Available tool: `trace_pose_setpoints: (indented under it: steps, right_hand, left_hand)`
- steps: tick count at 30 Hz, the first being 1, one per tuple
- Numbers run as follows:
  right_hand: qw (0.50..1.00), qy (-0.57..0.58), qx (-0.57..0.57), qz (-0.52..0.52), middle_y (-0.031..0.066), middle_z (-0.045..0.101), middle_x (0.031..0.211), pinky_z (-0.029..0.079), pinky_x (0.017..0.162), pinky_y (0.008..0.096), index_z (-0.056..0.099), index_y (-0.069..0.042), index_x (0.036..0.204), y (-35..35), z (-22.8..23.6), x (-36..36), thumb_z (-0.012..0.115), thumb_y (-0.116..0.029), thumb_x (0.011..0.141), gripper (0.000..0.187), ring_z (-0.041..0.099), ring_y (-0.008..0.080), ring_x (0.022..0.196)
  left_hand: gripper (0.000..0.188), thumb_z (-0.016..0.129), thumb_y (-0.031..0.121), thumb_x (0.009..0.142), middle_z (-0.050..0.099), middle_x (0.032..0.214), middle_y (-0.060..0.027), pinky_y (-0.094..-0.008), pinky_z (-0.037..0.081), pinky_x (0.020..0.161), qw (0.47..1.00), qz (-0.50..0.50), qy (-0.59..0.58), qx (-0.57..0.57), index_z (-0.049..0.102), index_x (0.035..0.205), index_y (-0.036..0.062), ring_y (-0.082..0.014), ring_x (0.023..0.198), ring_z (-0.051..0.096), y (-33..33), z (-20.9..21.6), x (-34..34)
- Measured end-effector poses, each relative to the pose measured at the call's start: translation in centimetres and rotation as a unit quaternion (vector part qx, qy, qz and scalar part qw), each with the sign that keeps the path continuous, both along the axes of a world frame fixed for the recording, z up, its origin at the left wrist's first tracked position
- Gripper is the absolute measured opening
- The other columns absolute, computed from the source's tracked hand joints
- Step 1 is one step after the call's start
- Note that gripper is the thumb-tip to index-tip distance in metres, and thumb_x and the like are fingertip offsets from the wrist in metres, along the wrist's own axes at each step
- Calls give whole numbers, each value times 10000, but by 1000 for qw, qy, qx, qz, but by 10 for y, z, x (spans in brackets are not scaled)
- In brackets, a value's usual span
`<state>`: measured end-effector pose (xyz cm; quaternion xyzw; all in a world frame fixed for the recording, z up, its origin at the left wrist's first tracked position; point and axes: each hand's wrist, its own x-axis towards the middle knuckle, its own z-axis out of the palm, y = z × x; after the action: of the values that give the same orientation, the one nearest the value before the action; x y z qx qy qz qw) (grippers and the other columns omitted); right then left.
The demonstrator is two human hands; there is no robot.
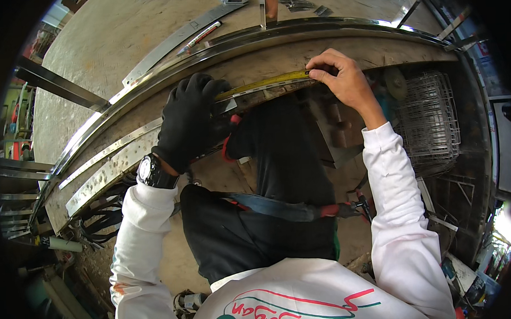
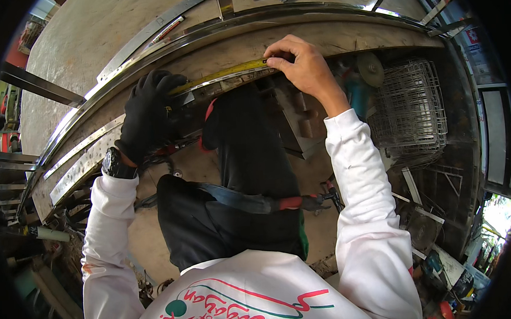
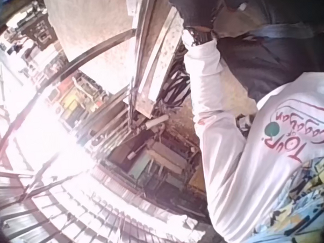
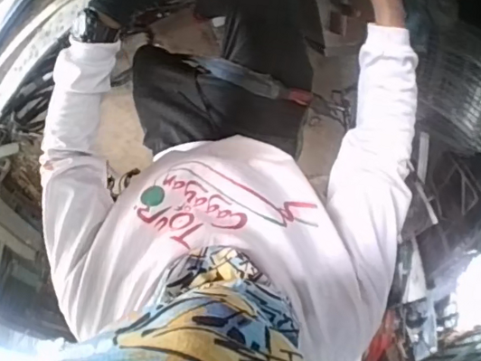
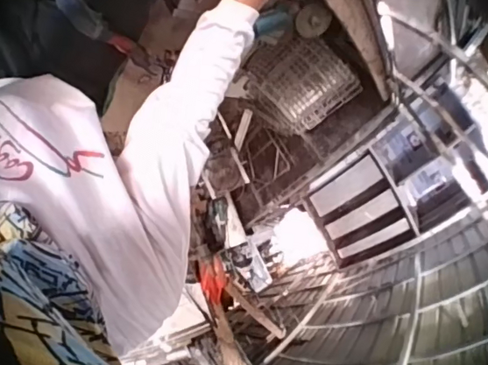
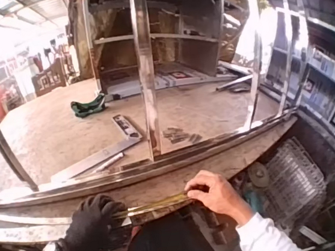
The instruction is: The person grinds a metal piece with an angle grinder, measures and marks it with a tape measure and marker, and then cuts it. The person then uses a welding torch to tack the piece onto a larger metal frame.
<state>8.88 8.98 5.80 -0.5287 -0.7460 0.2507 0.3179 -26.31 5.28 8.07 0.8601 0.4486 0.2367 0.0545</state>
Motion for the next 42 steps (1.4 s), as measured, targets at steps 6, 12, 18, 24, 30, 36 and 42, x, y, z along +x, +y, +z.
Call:
trace_pose_setpoints:
  steps: [6,12,18,24,30,36,42]
  right_hand:
    - [1000,18,-14,4,-6,669,961,494,792,292,809,-64,1065,-1,1,-9,826,-113,910,164,561,115,815]
    - [999,3,-16,-29,9,682,947,518,774,305,829,-107,1048,-1,-3,-13,838,-154,905,151,605,150,814]
    - [999,2,-45,-12,-10,647,964,476,787,281,814,-63,1049,2,0,-10,798,-138,912,157,530,112,804]
    - [998,25,-57,-9,-14,622,936,458,783,276,814,-59,1026,2,2,-12,785,-149,909,150,516,109,807]
    - [999,-11,-47,-3,18,655,945,521,814,310,830,-75,1003,3,5,-7,814,-164,899,138,644,146,869]
    - [998,2,-58,9,13,648,964,511,860,330,857,-107,1017,1,2,-6,833,-195,894,152,638,180,923]
    - [998,-16,-50,29,1,586,1004,470,902,306,847,-72,1092,2,-1,-2,832,-182,913,211,581,146,983]
  left_hand:
    - [584,810,270,891,654,1312,-143,-444,519,1036,995,37,26,-86,647,1436,132,-366,1235,629,-5,13,-43]
    - [476,817,345,888,769,1056,-144,-412,591,835,971,67,-21,-227,759,1315,144,-324,918,754,18,25,-51]
    - [364,750,241,974,775,971,-111,-325,559,693,957,55,26,-284,764,1309,99,-165,717,699,25,50,-67]
    - [369,715,151,956,774,1061,-135,-364,576,778,963,103,55,-244,739,1319,87,-228,847,739,0,43,-87]
    - [406,732,98,853,726,1105,-126,-476,560,917,989,65,132,9,729,1259,124,-352,1035,690,-3,20,-76]
    - [440,828,266,850,719,1138,-86,-499,492,1009,985,50,156,57,736,1260,134,-349,1111,640,-6,11,-44]
    - [388,856,356,854,723,1126,-76,-487,494,984,992,44,108,39,783,1172,147,-338,1081,650,-1,1,-7]
